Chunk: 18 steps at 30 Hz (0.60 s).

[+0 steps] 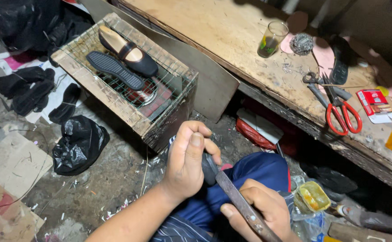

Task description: The person sits on the floor with a shoe on their lap and uses a knife to trim and scrape the edge of the rubber sole, rotating the shoe to work around the perimeter. They press and shape the sole edge by hand between cuts.

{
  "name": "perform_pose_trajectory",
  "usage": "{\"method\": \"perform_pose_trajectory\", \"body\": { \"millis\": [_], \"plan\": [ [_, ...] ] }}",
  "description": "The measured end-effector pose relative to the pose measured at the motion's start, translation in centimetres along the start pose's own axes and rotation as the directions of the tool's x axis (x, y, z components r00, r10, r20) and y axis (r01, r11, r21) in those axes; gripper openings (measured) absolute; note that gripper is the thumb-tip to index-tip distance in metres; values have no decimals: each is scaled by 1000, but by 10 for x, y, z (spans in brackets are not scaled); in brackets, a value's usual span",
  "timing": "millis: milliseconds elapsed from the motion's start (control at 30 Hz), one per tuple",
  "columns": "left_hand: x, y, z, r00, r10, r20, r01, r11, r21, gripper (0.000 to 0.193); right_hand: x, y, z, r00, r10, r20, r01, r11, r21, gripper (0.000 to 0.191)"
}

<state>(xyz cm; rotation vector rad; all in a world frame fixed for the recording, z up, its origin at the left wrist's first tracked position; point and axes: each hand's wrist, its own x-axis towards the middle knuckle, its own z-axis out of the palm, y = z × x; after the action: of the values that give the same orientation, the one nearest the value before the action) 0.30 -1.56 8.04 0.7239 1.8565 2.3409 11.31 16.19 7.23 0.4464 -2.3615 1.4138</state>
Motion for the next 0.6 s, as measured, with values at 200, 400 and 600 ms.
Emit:
{"method": "perform_pose_trajectory", "body": {
  "millis": [200,400,600],
  "plan": [
    [-5,-9,6,998,-50,29,50,999,-18,26,5,-22,2,995,74,-66,-81,992,-102,23],
    [-1,-11,13,1000,29,6,-30,995,99,22,25,-23,0,999,-31,-11,28,978,-205,21],
    [5,-10,7,1000,-29,-5,29,999,44,21,26,-28,-2,994,-112,4,109,962,-252,23]
  ]
}}
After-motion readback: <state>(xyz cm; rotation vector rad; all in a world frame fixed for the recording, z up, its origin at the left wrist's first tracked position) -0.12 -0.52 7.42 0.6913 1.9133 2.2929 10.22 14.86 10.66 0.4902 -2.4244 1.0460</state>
